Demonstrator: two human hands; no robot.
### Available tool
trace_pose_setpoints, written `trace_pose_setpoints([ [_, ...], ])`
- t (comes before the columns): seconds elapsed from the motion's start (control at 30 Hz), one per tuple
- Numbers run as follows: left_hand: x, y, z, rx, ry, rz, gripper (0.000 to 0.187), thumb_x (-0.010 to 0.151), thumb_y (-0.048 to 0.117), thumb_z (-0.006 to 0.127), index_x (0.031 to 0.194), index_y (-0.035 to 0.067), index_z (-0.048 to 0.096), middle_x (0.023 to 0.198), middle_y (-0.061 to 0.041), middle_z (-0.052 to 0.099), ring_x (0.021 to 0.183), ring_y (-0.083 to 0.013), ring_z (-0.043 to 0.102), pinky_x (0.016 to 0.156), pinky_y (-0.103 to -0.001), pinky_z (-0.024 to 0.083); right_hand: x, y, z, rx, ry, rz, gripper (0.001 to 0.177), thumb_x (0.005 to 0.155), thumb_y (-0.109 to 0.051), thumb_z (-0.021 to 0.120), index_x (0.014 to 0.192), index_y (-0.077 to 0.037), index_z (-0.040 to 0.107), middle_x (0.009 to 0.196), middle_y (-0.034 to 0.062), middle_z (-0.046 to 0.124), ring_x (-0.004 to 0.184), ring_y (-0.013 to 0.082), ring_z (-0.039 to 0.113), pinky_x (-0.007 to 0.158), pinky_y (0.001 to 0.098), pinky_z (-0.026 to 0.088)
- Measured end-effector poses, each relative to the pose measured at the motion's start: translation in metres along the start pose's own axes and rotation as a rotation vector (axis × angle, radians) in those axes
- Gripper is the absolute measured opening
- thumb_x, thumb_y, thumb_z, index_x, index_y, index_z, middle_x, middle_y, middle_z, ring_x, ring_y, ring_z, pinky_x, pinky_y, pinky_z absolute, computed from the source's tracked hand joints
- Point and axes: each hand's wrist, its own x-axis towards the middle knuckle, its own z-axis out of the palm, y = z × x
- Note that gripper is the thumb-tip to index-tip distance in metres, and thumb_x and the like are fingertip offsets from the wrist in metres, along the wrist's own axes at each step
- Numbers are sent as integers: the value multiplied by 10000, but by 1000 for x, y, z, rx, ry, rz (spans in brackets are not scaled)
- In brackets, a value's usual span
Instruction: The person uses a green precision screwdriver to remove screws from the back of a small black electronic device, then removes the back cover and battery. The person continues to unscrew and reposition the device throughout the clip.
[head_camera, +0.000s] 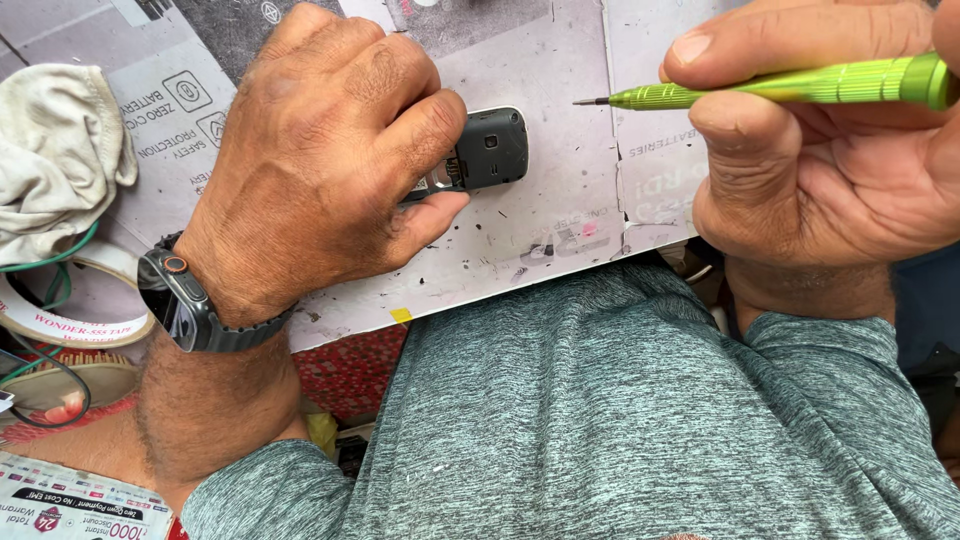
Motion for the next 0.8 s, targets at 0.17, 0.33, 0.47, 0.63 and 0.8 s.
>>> trace_pose_setpoints([
  [0.17,0,0,0,16,6,8,520,647,268,950,1023,55,662,985,-89,561,931,-297,573,861,-468,445,-1,-1,-1,-6,1,4,409,1096,-80,680,1406,17,432,1118,244,740,807,242,734,651,272,588],
  [0.33,-1,-1,1,15,3,5,515,666,267,949,1036,61,657,995,-87,562,943,-296,568,884,-468,447,-1,0,0,-10,9,6,312,1112,-79,689,1332,41,504,1098,234,743,821,239,737,658,273,586],
  [0.47,0,-1,2,6,4,8,531,667,294,965,1028,53,658,991,-88,571,940,-299,569,876,-474,446,-2,4,1,-13,26,-7,244,1125,-78,696,1273,61,561,1081,226,746,832,236,740,664,273,584],
  [0.63,-4,-6,-1,-80,42,24,627,714,385,943,1105,2,637,1027,-108,618,1022,-329,613,886,-471,476,-4,15,3,-12,63,-60,188,1141,-77,705,1199,86,634,1061,216,749,845,233,743,672,274,582],
  [0.8,-22,-22,1,-341,27,-88,506,927,289,859,1245,-17,613,1059,-100,670,908,-209,685,810,-364,563,-4,33,13,-5,173,-136,191,1158,-76,714,1126,111,706,1040,206,752,859,230,747,680,275,580],
])
